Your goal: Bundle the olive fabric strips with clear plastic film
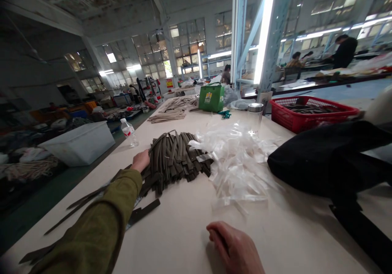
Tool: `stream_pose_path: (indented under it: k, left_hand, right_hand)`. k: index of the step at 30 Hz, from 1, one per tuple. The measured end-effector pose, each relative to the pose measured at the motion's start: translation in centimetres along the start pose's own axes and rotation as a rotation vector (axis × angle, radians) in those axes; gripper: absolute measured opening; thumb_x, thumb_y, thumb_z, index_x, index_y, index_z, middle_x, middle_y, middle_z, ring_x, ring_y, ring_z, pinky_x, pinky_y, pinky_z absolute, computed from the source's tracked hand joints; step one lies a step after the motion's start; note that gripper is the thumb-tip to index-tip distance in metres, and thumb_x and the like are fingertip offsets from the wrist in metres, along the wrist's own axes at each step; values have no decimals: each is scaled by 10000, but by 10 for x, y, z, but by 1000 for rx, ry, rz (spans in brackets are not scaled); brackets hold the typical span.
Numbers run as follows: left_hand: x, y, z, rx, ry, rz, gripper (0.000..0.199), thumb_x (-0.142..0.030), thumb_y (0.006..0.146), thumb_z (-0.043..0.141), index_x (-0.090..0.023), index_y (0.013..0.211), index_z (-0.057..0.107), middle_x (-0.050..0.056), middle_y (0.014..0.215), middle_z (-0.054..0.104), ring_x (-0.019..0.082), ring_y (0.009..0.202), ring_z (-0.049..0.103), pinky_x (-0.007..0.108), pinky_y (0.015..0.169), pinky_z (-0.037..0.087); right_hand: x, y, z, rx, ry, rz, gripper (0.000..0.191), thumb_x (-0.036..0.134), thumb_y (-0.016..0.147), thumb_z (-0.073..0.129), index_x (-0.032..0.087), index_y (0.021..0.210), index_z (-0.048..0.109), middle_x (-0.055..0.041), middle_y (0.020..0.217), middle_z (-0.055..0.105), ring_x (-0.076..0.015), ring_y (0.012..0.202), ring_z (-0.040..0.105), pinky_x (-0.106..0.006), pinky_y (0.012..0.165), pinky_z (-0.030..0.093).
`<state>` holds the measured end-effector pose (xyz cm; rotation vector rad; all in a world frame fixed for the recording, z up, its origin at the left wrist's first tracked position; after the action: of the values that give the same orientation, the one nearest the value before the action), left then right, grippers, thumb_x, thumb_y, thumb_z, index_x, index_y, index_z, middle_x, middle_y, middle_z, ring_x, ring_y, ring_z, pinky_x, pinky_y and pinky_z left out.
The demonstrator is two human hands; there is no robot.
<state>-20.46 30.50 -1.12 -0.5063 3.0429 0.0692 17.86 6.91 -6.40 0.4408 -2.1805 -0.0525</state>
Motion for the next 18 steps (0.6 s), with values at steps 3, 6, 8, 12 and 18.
stream_pose_path:
  k: [3, 6, 8, 12, 18]
  left_hand:
    - [-5, 4, -8, 39, 3, 6, 343, -361, 887, 562, -153, 1158, 580, 105, 1166, 611, 234, 1027, 605, 443, 871, 498]
    - [-14, -1, -11, 72, -21, 55, 408, -431, 851, 574, -150, 1145, 607, 153, 1165, 644, 280, 1079, 608, 400, 904, 464]
    - [-21, -8, -7, 84, -51, 81, 563, -547, 800, 573, -143, 1193, 588, 189, 1218, 628, 315, 1124, 591, 373, 914, 448]
    - [-33, -14, 4, 87, -117, 47, 925, -774, 684, 491, -57, 1268, 519, 278, 1282, 565, 390, 1151, 565, 420, 898, 450]
    - [-38, -4, -1, 37, -214, 21, 807, -676, 632, 649, -57, 1147, 589, 298, 1177, 620, 403, 1095, 595, 432, 861, 464]
  right_hand:
    - [1, -2, 0, -31, 30, -8, 197, 310, 906, 467, 268, 937, 656, -5, 788, 742, -169, 710, 711, -209, 633, 532]
    - [4, -3, 0, -14, 20, -17, 196, 306, 909, 465, 273, 933, 656, -3, 806, 741, -171, 726, 709, -213, 638, 527]
    - [7, -3, 0, 25, 8, -24, 194, 303, 912, 463, 274, 932, 654, -6, 826, 742, -174, 744, 709, -215, 643, 524]
    - [9, -2, 0, 65, 10, -19, 220, 330, 922, 442, 268, 923, 653, -27, 826, 742, -193, 741, 708, -233, 644, 520]
    - [9, -2, 0, 72, 28, 11, 253, 351, 928, 424, 254, 937, 657, -36, 841, 741, -205, 766, 702, -260, 675, 512]
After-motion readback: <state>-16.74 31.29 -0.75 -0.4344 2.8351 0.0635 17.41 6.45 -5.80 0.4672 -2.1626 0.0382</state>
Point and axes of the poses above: each hand's wrist, its own y-axis towards the middle knuckle, its own z-axis out of the palm, x = y × z, the point moved 5 cm from there along y, towards the middle knuckle
